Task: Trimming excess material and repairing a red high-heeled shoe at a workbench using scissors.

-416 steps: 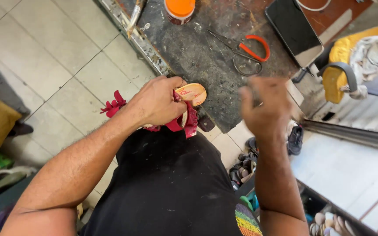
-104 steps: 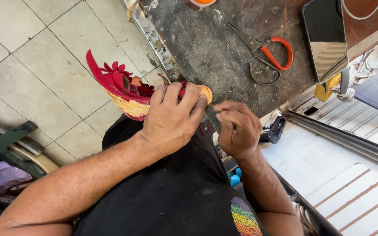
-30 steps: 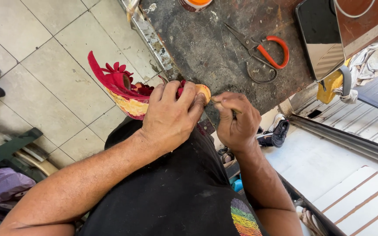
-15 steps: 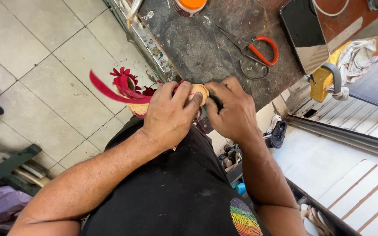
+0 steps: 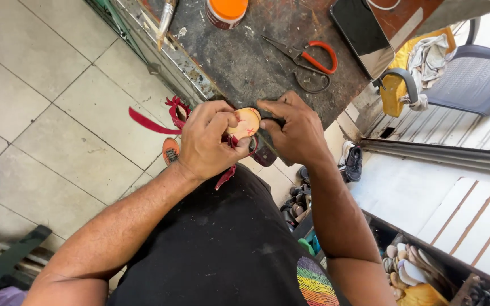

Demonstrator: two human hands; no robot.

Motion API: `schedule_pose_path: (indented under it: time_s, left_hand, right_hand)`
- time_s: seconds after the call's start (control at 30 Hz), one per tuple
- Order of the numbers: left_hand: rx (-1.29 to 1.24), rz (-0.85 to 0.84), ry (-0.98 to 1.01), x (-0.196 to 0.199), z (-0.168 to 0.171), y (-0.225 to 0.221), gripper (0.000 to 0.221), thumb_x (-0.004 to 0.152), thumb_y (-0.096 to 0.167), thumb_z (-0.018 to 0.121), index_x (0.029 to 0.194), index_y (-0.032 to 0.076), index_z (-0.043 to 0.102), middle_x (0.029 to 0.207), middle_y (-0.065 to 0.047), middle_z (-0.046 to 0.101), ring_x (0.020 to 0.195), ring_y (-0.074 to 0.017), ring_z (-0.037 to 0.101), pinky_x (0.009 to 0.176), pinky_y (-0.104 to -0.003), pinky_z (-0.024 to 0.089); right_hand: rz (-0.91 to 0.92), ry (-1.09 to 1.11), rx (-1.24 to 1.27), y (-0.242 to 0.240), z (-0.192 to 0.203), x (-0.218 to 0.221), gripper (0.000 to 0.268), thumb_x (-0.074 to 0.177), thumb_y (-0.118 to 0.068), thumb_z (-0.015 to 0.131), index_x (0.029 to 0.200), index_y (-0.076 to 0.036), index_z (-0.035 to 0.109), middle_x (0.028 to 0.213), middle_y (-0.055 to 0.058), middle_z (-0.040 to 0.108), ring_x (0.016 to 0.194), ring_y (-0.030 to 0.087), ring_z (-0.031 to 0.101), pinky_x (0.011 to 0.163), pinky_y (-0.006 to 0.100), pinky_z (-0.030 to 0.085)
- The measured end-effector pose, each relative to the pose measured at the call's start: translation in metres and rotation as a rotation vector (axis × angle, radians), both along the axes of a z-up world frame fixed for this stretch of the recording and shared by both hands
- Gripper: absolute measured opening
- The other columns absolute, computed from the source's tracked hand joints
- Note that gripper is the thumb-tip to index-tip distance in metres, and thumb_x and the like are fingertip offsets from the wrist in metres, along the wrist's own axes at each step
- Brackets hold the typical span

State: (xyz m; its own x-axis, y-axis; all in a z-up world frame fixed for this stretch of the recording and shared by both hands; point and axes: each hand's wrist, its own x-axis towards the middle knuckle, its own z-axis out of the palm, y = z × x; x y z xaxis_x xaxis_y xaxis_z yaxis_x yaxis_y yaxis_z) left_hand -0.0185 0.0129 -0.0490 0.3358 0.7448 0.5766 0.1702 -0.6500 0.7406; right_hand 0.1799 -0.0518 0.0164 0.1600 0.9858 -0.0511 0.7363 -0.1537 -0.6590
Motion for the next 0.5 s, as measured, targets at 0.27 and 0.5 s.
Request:
schedule_pose_path:
  time_s: [0.27, 0.5]
  left_hand:
    - [-0.107, -0.086, -0.102, -0.012, 0.002, 0.003, 0.034, 0.067, 0.021, 0.086, 0.088, 0.014, 0.06, 0.101, -0.009, 0.065, 0.087, -0.0362, 0.07, 0.076, -0.045, 0.057]
    - [-0.235, -0.207, -0.204, -0.039, 0.018, 0.003, 0.035, 0.065, 0.014, 0.082, 0.09, 0.012, 0.058, 0.102, -0.015, 0.06, 0.086, -0.0404, 0.067, 0.076, -0.044, 0.055]
  right_hand:
    - [-0.17, 0.281, 0.011, -0.014, 0.014, -0.044, 0.026, 0.086, -0.009, 0.073, 0.111, -0.015, 0.08, 0.082, 0.006, 0.071, 0.07, 0.016, 0.063, 0.064, 0.034, 0.053]
    - [-0.364, 0.401, 0.065, -0.012, 0.0, -0.073, 0.025, 0.084, 0.003, 0.066, 0.099, -0.012, 0.08, 0.065, -0.001, 0.069, 0.058, 0.003, 0.06, 0.054, 0.02, 0.051]
